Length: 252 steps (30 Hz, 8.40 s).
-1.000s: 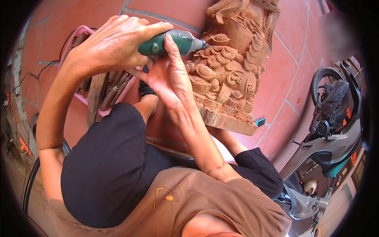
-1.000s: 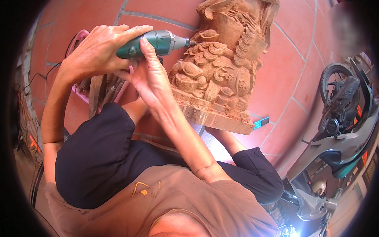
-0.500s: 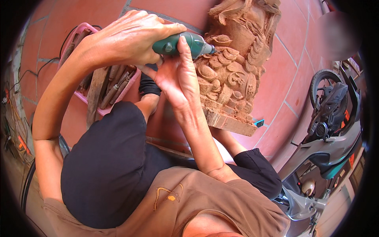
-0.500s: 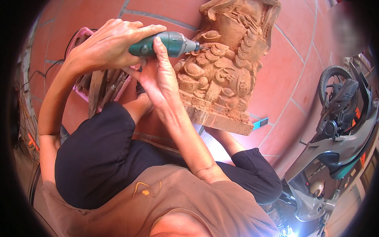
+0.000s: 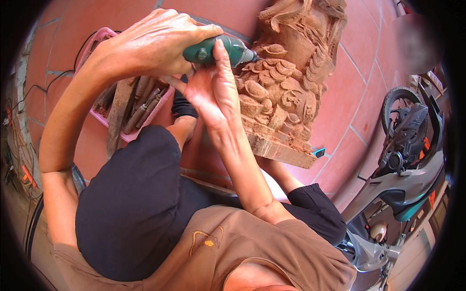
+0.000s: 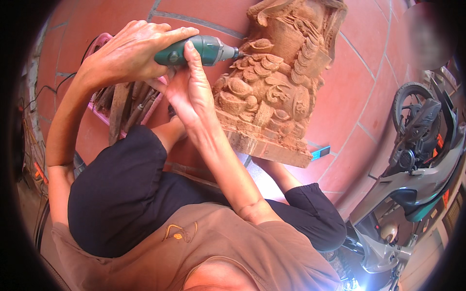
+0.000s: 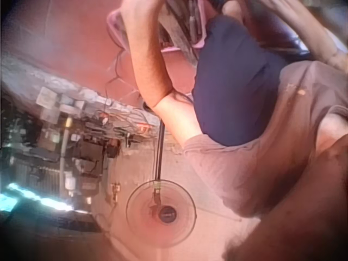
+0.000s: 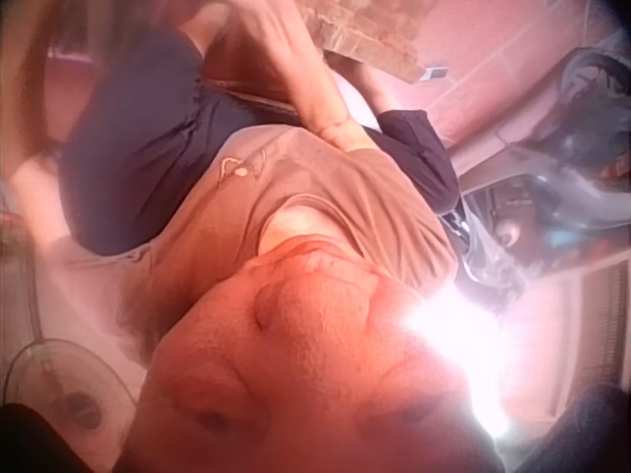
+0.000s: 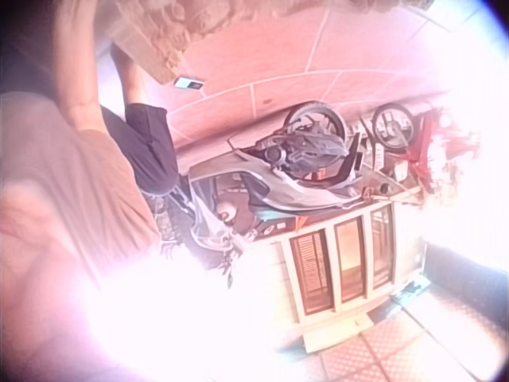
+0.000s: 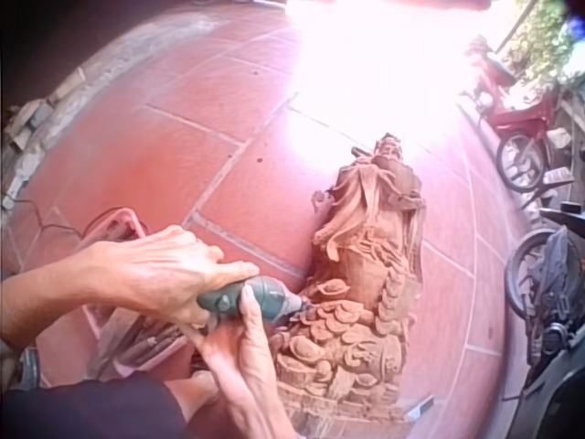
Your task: The person carves a wooden block using a rotary tool and hand chisels. They refine the surface details of a relief design, switching between power and manual tools to shape the wood.
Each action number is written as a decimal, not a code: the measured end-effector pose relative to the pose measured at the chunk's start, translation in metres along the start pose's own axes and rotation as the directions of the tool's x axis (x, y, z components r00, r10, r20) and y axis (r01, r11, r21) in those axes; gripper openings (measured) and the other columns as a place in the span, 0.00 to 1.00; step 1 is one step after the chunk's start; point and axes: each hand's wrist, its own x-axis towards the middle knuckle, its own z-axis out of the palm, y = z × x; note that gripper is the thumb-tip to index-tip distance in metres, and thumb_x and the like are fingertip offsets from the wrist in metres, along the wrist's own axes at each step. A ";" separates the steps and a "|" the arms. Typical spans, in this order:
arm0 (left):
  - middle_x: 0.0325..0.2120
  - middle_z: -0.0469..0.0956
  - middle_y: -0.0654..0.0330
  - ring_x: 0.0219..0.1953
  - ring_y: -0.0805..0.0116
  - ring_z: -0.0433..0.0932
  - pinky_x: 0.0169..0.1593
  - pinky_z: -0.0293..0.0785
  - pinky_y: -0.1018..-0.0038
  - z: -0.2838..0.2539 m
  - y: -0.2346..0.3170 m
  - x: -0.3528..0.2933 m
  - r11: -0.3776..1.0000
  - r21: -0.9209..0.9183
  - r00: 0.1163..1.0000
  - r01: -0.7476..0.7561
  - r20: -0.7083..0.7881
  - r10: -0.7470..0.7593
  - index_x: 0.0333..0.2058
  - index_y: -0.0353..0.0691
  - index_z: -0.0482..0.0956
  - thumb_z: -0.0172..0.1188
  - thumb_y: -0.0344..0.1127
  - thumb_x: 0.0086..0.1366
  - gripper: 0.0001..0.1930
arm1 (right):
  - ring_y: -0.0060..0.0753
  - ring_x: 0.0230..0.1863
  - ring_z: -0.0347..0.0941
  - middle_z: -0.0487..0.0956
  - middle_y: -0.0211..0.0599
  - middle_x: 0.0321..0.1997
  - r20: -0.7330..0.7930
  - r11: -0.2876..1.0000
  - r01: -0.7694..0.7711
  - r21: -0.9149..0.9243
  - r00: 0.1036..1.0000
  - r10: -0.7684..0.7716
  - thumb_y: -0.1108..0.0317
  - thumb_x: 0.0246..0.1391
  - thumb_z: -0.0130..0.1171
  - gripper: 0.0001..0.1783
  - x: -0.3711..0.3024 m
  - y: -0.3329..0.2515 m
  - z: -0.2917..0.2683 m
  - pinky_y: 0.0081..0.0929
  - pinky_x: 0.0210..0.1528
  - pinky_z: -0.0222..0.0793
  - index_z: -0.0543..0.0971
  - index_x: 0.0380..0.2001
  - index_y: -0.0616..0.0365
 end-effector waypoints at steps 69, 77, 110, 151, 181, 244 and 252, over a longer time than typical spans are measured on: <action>0.37 0.79 0.53 0.39 0.51 0.78 0.44 0.69 0.60 0.001 0.004 -0.010 0.993 0.003 0.992 0.119 0.053 -0.119 0.62 0.52 0.68 0.68 0.34 0.45 0.41 | 0.37 0.66 0.63 0.70 0.34 0.62 -0.004 0.999 -0.035 0.008 0.999 0.035 0.50 0.62 0.57 0.28 -0.002 0.004 -0.002 0.62 0.64 0.60 0.66 0.60 0.47; 0.37 0.79 0.53 0.39 0.51 0.78 0.42 0.69 0.60 0.001 0.007 -0.009 0.998 -0.049 0.999 0.045 -0.003 -0.045 0.61 0.53 0.68 0.66 0.33 0.46 0.39 | 0.38 0.66 0.63 0.70 0.34 0.62 -0.055 1.000 -0.012 -0.017 0.998 0.011 0.50 0.61 0.58 0.29 -0.013 -0.001 0.006 0.62 0.64 0.60 0.66 0.60 0.48; 0.39 0.80 0.49 0.37 0.48 0.79 0.41 0.73 0.58 -0.003 0.010 -0.013 0.997 -0.071 1.000 0.017 0.000 -0.017 0.60 0.49 0.70 0.65 0.29 0.45 0.38 | 0.33 0.66 0.62 0.69 0.31 0.63 -0.051 1.000 -0.020 -0.015 0.999 0.019 0.50 0.61 0.58 0.30 -0.022 0.001 0.010 0.61 0.65 0.58 0.65 0.61 0.47; 0.37 0.80 0.51 0.35 0.50 0.79 0.38 0.72 0.59 0.000 0.005 -0.003 0.995 -0.080 0.998 -0.053 -0.021 0.051 0.61 0.51 0.69 0.69 0.35 0.43 0.41 | 0.34 0.66 0.62 0.69 0.31 0.62 -0.073 0.998 0.033 -0.055 0.997 -0.037 0.49 0.61 0.58 0.30 -0.018 0.001 0.005 0.62 0.64 0.60 0.65 0.61 0.47; 0.37 0.80 0.48 0.35 0.48 0.79 0.39 0.74 0.59 -0.003 0.014 -0.010 0.997 -0.081 1.000 -0.001 0.014 0.002 0.60 0.48 0.70 0.67 0.31 0.44 0.39 | 0.33 0.66 0.63 0.69 0.31 0.62 -0.066 0.998 0.010 -0.069 0.998 -0.015 0.49 0.60 0.59 0.30 -0.027 0.001 0.009 0.62 0.63 0.62 0.65 0.61 0.47; 0.32 0.79 0.51 0.33 0.49 0.78 0.36 0.72 0.59 0.006 0.024 -0.027 0.992 -0.127 0.999 -0.002 -0.037 -0.002 0.58 0.46 0.71 0.67 0.32 0.46 0.36 | 0.29 0.63 0.66 0.72 0.30 0.59 -0.146 0.996 -0.044 -0.076 0.989 0.033 0.50 0.62 0.57 0.28 -0.046 0.008 0.010 0.53 0.59 0.68 0.66 0.60 0.48; 0.32 0.79 0.50 0.31 0.50 0.78 0.35 0.73 0.61 0.006 0.030 -0.023 0.994 -0.112 1.000 -0.016 -0.022 0.013 0.59 0.45 0.71 0.64 0.27 0.44 0.37 | 0.30 0.63 0.66 0.71 0.31 0.59 -0.127 0.997 -0.047 -0.059 0.991 0.039 0.50 0.62 0.57 0.27 -0.050 0.004 0.007 0.50 0.57 0.70 0.66 0.60 0.48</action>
